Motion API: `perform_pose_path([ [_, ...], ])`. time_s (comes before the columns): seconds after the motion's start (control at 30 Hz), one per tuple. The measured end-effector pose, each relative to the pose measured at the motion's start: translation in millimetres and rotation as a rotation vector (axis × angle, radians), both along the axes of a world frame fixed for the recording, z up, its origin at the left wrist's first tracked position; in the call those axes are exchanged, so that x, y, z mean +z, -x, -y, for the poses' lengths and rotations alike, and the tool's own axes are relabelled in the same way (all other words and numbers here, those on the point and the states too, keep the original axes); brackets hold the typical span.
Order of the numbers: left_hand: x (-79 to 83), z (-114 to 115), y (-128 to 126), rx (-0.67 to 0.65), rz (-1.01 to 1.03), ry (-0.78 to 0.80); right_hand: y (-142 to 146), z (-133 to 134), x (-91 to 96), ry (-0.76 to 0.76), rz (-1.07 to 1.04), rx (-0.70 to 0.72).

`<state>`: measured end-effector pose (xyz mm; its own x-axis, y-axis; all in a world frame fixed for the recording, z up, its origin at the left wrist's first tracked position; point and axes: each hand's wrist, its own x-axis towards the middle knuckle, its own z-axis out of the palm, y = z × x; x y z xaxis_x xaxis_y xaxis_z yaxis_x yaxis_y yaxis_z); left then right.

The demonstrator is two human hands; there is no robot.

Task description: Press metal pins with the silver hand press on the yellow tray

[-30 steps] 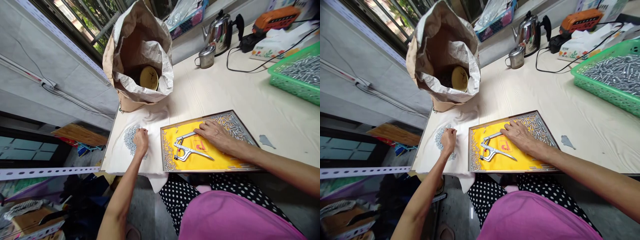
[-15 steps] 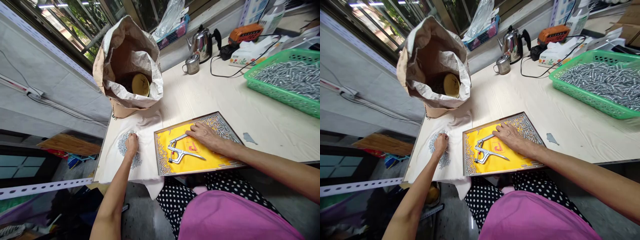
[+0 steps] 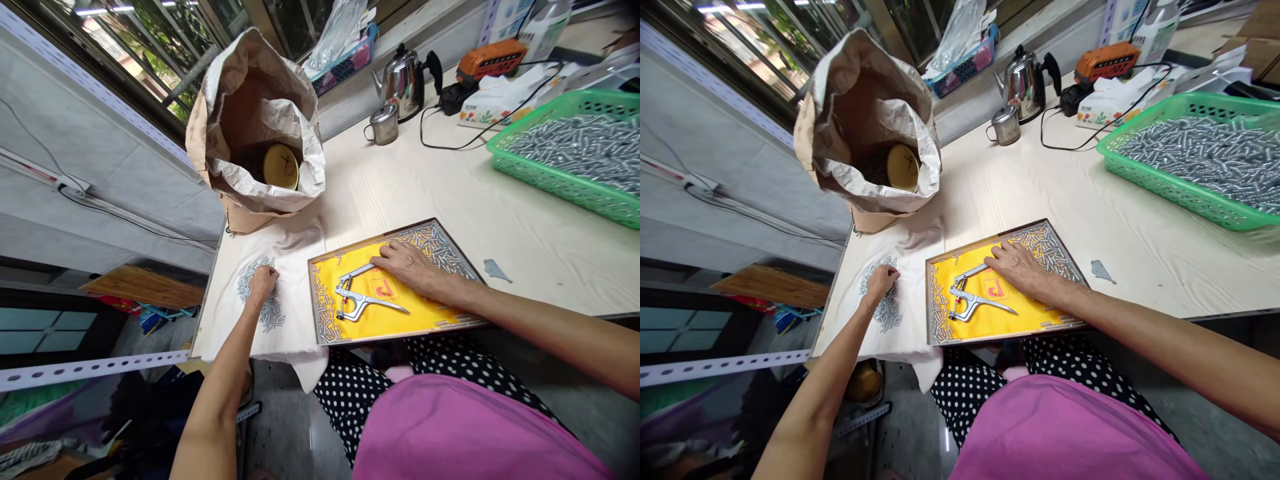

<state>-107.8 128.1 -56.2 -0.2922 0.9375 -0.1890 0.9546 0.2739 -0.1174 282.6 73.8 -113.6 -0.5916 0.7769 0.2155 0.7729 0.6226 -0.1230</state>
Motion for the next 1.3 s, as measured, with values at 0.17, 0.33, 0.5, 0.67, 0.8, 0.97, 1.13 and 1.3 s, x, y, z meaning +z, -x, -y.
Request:
perform_pose_path([
  [0.17, 9.1, -1.0, 0.5, 0.059, 0.087, -0.072, -0.5, -2.9, -3.6, -0.023, -0.018, 0.029],
  [0.33, 29.0, 22.5, -28.8, 0.007, 0.261, -0.167, -7.2, -13.0, -6.4, -0.035, -0.067, 0.103],
  [0.5, 26.7, 93.5, -103.4, 0.034, 1.045, -0.043, -19.8, -23.5, 6.1, -0.018, -0.071, 0.144],
  [0.67, 9.3, 136.4, -159.8, 0.222, 1.246, 0.071, -24.0, -26.8, 20.0, 0.046, -0.009, 0.15],
  [0.8, -2.7, 137.9, -173.3, 0.245, 1.22, 0.065, -23.2, -25.5, 18.4, 0.056, 0.005, 0.123],
  [0.97, -7.9, 139.2, -176.3, 0.239, 1.175, 0.072, -22.4, -25.2, 8.8, 0.014, -0.006, 0.109],
  [1.13, -6.2, 141.2, -178.7, 0.245, 1.155, 0.093, -23.1, -25.1, 6.8, 0.018, -0.003, 0.108],
  [1.3, -6.1, 138.1, -177.3, 0.202, 1.094, 0.148, -20.8, -23.3, 6.6, 0.034, -0.018, 0.117],
])
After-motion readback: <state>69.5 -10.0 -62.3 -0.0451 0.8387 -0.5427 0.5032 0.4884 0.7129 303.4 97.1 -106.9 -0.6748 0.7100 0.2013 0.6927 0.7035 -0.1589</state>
